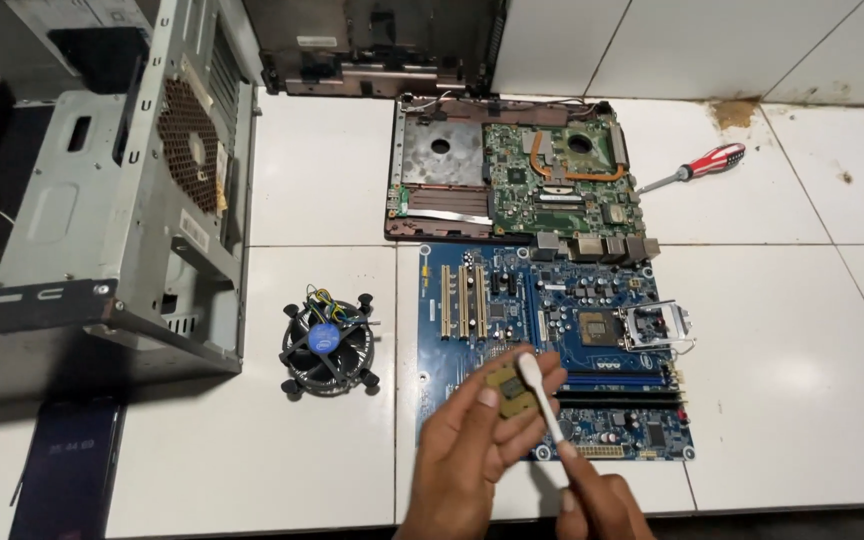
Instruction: The person cleans a computer motherboard and a CPU fan using a toothbrush. They scrub various components on the motherboard, then pick up the fan to clean its blades and heatsink before placing it back on the table.
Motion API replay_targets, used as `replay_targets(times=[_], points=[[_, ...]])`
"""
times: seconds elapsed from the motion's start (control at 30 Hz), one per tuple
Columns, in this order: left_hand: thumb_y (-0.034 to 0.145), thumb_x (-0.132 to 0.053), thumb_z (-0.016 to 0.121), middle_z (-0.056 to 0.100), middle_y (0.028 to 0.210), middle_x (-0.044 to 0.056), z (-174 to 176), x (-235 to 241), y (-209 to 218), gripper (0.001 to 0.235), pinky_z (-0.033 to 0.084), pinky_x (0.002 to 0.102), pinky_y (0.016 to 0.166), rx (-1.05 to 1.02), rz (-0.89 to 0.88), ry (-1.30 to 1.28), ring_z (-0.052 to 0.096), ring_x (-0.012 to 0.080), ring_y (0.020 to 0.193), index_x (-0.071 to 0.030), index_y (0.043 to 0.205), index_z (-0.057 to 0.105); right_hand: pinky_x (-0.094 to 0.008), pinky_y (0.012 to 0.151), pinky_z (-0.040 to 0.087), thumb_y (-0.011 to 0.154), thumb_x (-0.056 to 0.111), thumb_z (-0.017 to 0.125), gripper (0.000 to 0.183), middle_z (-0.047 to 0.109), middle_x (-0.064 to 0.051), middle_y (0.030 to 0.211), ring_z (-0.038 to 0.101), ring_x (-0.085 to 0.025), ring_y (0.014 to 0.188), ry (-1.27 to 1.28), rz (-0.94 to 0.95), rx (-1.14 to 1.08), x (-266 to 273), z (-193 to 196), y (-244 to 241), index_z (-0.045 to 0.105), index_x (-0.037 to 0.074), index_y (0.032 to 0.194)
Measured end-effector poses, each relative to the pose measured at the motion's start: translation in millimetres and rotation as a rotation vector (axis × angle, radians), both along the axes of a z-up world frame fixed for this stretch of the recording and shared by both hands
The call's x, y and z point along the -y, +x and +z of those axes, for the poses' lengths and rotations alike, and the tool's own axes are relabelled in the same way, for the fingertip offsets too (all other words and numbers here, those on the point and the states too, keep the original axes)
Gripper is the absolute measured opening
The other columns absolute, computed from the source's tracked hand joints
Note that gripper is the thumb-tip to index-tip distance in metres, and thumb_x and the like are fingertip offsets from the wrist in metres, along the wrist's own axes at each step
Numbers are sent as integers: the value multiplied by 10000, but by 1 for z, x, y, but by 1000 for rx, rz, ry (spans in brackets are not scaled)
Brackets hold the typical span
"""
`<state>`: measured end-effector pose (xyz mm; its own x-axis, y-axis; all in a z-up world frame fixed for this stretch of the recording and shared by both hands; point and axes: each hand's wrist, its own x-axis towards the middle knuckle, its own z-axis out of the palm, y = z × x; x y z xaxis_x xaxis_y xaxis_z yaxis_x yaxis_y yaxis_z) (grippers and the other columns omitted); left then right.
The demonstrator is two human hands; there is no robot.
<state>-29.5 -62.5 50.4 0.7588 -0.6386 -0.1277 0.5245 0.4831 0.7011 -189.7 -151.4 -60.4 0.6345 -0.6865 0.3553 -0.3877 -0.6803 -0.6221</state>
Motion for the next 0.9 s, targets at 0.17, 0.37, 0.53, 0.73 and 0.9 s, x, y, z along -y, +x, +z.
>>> replay_targets(times=[0.17, 0.37, 0.53, 0.73, 0.9], points=[[1054, -274, 452, 703, 1434, 256, -2, -3, 8, 505, 604, 403, 1087, 51, 17, 36, 718, 344, 1297, 21, 1442, 587, -266, 563, 410, 887, 103, 627, 573, 503, 23, 627, 480, -131, 491, -1, 12, -41, 10, -25, -7, 693, 434, 1349], [1065, -234, 428, 684, 1457, 257, 2, -6, 10, 488, 580, 421, 1113, 82, 15, 35, 699, 361, 1325, 23, 1452, 575, -256, 550, 401, 913, 134, 622, 534, 512, 25, 633, 469, -132, 480, -1, 17, -71, 3, 2, -2, 689, 425, 1356], [1053, -269, 484, 676, 1470, 234, -1, -3, 7, 488, 574, 424, 1116, 94, -17, 50, 673, 367, 1351, -9, 1454, 582, -238, 571, 439, 933, 167, 573, 549, 572, 26, 655, 543, -108, 507, -13, 82, -83, 5, 17, -1, 622, 378, 1437], [1069, -260, 440, 663, 1474, 241, -3, -2, 1, 483, 574, 434, 1118, 93, -86, 72, 682, 357, 1345, -22, 1471, 562, -329, 626, 492, 908, 235, 634, 726, 613, -45, 702, 631, -206, 575, 96, 347, -317, 81, -81, -40, 426, 395, 1585], [1065, -268, 462, 661, 1476, 242, -3, -1, 8, 503, 562, 418, 1128, 120, -47, 30, 673, 342, 1349, 19, 1469, 546, -256, 676, 582, 918, 456, 700, 809, 744, 18, 703, 706, -119, 592, 281, 475, -743, 74, -40, -22, 299, 477, 1621]])
